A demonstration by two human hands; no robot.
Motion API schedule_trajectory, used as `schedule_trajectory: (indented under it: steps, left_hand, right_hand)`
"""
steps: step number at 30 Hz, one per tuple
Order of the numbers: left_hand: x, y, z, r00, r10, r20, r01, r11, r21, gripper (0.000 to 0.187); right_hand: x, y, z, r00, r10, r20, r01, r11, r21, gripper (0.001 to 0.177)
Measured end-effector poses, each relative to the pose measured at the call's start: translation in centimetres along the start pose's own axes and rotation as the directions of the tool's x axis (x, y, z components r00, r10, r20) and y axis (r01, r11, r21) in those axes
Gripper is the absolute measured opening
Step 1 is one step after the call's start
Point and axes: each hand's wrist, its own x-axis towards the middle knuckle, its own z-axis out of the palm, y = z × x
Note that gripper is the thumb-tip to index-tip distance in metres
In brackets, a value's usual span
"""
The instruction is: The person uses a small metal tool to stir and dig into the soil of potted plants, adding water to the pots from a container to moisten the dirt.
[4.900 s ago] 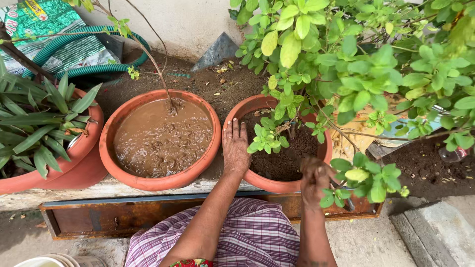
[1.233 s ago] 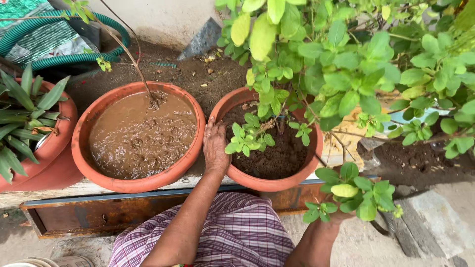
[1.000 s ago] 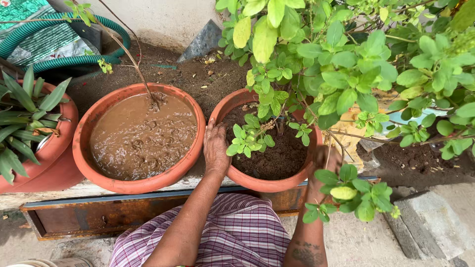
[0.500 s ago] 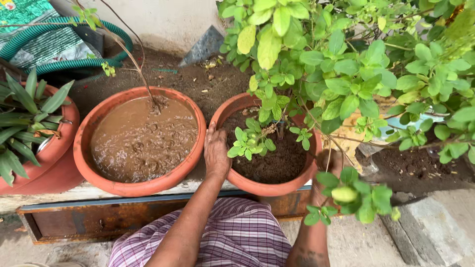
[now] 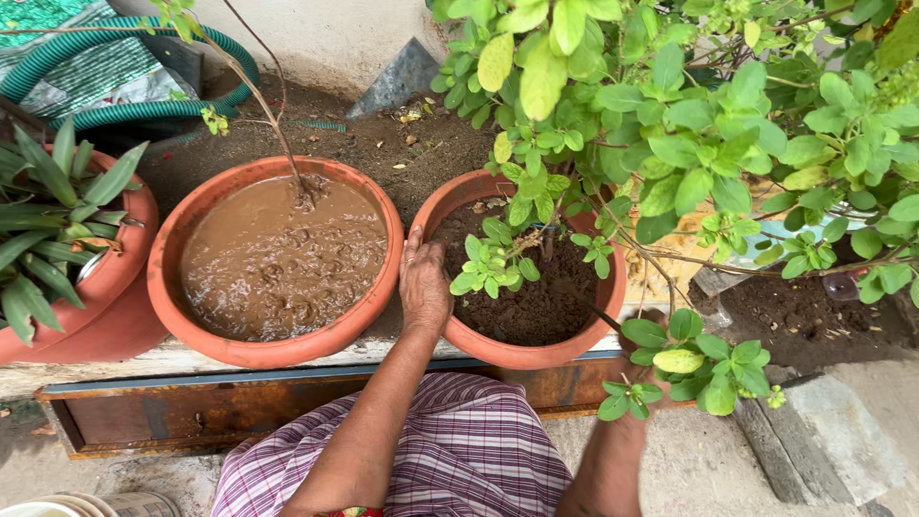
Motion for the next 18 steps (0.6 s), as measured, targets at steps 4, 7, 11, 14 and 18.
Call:
schedule_trajectory:
  steps: [4, 7, 11, 14, 18]
  left_hand:
    - [0.2, -0.2, 0.4, 1.0, 0.008, -0.023, -0.008, 1.0, 0.0, 0.039]
    - [-0.1, -0.2, 0.5, 1.0, -0.02, 0.016, 0.021, 0.999, -0.024, 0.034]
    - [0.2, 0.1, 0.0, 0.999, -0.037, 0.024, 0.037, 0.999, -0.005, 0.033]
    - [0.1, 0.2, 0.1, 0.999, -0.053, 0.01, 0.054, 0.997, -0.049, 0.042]
    - [0.3, 0.0, 0.1, 0.999, -0.017, -0.028, 0.015, 0.996, -0.085, 0.044]
  right_hand:
    - [-1.0, -3.4, -1.4, 0.988, -0.01, 0.156, -0.007, 0.994, 0.108, 0.036]
    - [-1.2, -1.3, 0.4, 0.956, 0.136, 0.261, -0.135, 0.991, -0.021, 0.036]
    - [0.8, 0.9, 2.3, 0.975, 0.091, 0.202, -0.086, 0.996, -0.034, 0.036]
    - [1.1, -0.8, 0.1, 0.989, 0.025, 0.149, -0.036, 0.997, 0.071, 0.037]
    - [0.4, -2.0, -1.9, 0.989, 0.013, 0.151, -0.031, 0.993, 0.116, 0.037]
